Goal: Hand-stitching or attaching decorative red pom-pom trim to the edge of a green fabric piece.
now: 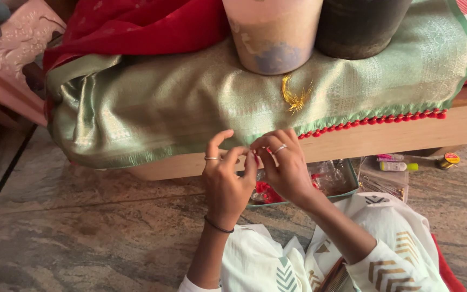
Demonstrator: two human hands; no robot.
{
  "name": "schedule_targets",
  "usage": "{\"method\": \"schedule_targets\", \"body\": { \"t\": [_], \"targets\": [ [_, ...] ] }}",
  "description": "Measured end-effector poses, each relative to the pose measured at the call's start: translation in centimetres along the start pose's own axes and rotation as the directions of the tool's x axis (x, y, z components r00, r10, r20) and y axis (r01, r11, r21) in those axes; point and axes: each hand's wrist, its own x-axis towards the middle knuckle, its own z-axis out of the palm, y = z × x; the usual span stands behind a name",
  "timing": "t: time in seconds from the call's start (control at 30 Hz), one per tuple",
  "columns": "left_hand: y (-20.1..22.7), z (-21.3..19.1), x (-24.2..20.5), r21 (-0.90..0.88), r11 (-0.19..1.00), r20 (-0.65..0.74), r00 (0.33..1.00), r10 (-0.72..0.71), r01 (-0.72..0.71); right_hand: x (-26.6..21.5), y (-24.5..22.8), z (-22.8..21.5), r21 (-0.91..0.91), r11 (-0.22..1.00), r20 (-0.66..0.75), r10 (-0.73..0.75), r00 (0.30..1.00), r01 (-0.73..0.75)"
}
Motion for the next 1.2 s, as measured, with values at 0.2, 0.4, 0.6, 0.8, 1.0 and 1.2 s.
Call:
{"method": "schedule_targets", "body": {
  "t": [0.2, 0.4, 0.6, 0.8, 1.0, 1.2],
  "targets": [
    [-1.2, 0.8, -0.3, -0.204, 0.950, 0.049, 0.972, -0.231, 0.236, -2.9, 2.0, 1.3, 0.646, 0.332, 0.373, 0.649, 0.663, -0.688],
    [-1.0, 0.7, 0.1, -0.284, 0.923, 0.100, 0.965, -0.240, 0.259, -3.0, 2.1, 1.7, 0.674, 0.437, 0.322, 0.552, 0.769, -0.595],
    [-4.8, 1.6, -0.3, -0.275, 0.944, 0.039, 0.983, -0.178, 0.182, -3.0, 2.2, 2.4, 0.849, 0.149, 0.348, 0.565, 0.748, -0.507],
    [-3.9, 2.0, -0.6, -0.440, 0.894, -0.022, 0.994, -0.106, 0.085, -2.4, 1.4, 2.4, 0.879, -0.235, 0.468, 0.593, 0.655, -0.415],
    [-5.0, 1.8, 0.2, -0.712, 0.336, 0.611, 0.780, -0.136, 0.617, -1.2, 0.8, 2.0, 0.842, -0.340, 0.539, 0.475, 0.696, -0.420],
    [-7.5, 4.2, 0.7, -0.656, 0.584, 0.520, 0.847, -0.109, 0.478, -2.2, 3.0, 4.6, 0.853, -0.323, 0.521, 0.577, 0.629, -0.410]
  ]
}}
